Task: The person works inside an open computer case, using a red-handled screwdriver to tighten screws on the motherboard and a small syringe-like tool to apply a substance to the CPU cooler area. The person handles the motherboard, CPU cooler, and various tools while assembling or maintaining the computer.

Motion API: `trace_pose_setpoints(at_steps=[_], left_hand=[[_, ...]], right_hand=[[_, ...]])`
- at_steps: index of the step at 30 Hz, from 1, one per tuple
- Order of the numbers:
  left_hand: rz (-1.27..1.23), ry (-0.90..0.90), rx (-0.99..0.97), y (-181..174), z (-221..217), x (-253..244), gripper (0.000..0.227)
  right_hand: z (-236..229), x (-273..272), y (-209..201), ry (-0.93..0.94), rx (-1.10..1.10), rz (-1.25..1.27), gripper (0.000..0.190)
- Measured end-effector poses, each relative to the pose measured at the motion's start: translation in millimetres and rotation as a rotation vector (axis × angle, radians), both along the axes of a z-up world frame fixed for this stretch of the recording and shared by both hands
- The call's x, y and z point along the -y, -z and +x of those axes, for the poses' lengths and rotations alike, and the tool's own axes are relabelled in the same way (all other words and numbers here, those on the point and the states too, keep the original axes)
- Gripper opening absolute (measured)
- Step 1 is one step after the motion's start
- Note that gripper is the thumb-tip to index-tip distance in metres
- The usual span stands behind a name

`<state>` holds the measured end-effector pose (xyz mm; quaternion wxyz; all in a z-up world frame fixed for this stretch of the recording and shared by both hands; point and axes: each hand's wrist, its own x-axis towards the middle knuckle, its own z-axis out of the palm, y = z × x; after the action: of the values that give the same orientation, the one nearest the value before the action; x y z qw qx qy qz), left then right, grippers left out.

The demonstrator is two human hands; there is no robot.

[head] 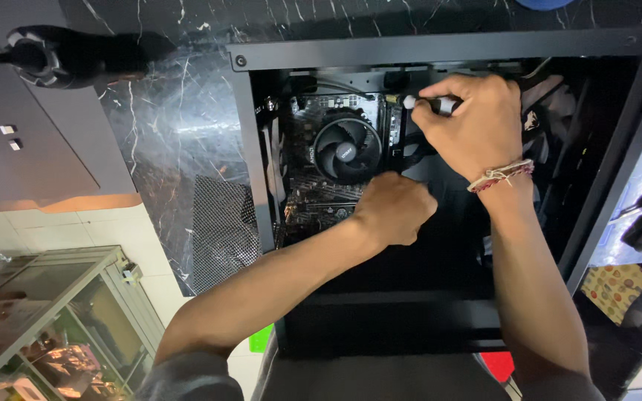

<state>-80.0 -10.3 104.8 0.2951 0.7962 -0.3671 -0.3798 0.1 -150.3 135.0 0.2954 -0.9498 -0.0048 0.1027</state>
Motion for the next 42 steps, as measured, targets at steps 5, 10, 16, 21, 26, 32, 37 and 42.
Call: trace_pose_setpoints(at_steps=[5,10,16,21,26,32,37,42], left_hand=[[0.238,0.177,0.03,20,-5,15,0.01],[0.236,0.16,0.032,22,2,17,0.027],[0.309,0.143,-0.051,16,14,16,0.023],[0.312,0.075,-0.037,19,14,16,0.024],[0.373,0.134,-0.063,17,17,17,0.023],[0.423,0.079,-0.118,20,21,16,0.022],[0.561,0.097,-0.21,15,27,15,0.021],[0.577,0.114,-0.243,17,29,14,0.025]], right_hand=[[5,-1,4,-0.082,-0.04,-0.081,0.009],[8,-6,2,-0.068,-0.12,-0.124,0.012],[6,-7,3,-0.051,-0.108,-0.119,0.016],[6,-4,10,-0.088,-0.043,-0.156,0.017],[6,-6,8,-0.078,-0.061,-0.134,0.016],[7,-7,12,-0.091,-0.064,-0.125,0.016],[6,-11,12,-0.077,-0.092,-0.16,0.018],[9,-13,14,-0.176,-0.015,-0.172,0.014]])
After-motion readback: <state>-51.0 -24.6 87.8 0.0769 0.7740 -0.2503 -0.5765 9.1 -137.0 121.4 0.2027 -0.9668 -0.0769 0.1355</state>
